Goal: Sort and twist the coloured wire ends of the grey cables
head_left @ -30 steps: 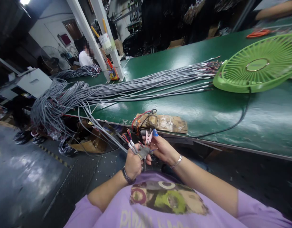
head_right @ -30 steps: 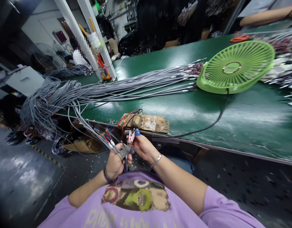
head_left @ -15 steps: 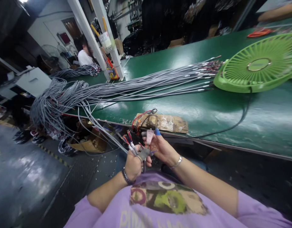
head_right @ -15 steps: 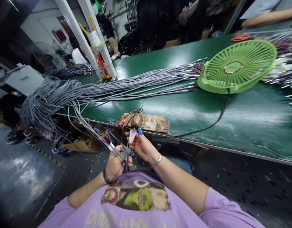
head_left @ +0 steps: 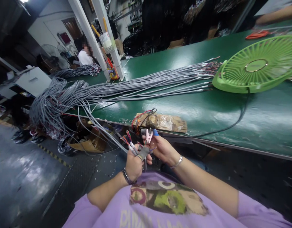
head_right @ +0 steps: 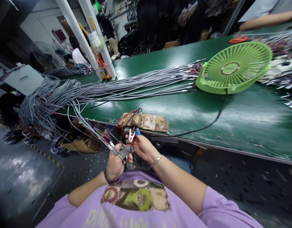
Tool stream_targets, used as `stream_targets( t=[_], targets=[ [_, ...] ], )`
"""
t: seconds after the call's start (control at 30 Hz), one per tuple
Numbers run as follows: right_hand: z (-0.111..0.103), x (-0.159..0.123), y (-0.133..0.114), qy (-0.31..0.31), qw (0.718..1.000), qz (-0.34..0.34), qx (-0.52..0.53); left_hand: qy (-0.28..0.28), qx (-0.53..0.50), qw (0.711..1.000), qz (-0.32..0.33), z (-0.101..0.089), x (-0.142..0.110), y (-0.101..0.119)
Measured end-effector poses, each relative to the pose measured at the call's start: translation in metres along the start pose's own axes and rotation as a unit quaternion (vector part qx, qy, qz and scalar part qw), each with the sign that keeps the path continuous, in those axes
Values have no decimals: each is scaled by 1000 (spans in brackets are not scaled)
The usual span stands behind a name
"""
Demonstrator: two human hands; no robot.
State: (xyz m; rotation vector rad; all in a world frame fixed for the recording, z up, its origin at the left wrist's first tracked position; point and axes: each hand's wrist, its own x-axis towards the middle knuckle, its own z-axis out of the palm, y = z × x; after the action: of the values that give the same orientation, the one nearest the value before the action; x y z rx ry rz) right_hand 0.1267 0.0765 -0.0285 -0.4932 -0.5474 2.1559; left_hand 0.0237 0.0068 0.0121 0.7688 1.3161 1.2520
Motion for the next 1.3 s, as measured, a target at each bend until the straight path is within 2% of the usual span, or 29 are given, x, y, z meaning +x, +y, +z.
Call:
stream_targets(
  t=[0.17, 0.5, 0.7, 0.8, 0.87, 0.97, 1.07, 1.17, 1.3],
  targets=[
    [-1, 5, 0, 19, 998, 54, 33, -2, -9, 1000, -14, 5, 1, 1],
    [-2, 12, 4, 72, 995, 28, 67, 0, 14, 999, -33, 2, 2, -5],
    [1, 6, 4, 40, 997, 24, 62, -6, 19, 999, -27, 0, -1, -5],
    [-4, 0, 2, 17, 999, 29, 16, -6, 27, 999, -25, -6, -4, -7],
    [-9, -6, -1, -10, 998, 60, -34, -8, 35, 999, -22, -11, -5, -9],
    [-11, -17, -10, -43, 986, 94, -130, -14, 54, 998, -20, -16, -8, -11],
    [-4, -26, -19, -52, 968, 83, -229, -24, 70, 997, -29, -17, -10, -10],
    [7, -30, -22, -58, 949, 64, -303, -55, 84, 994, -47, -15, -10, -6],
    [12, -30, -17, -66, 930, 57, -357, -125, 120, 981, -93, -19, -7, -5]
  ],
)
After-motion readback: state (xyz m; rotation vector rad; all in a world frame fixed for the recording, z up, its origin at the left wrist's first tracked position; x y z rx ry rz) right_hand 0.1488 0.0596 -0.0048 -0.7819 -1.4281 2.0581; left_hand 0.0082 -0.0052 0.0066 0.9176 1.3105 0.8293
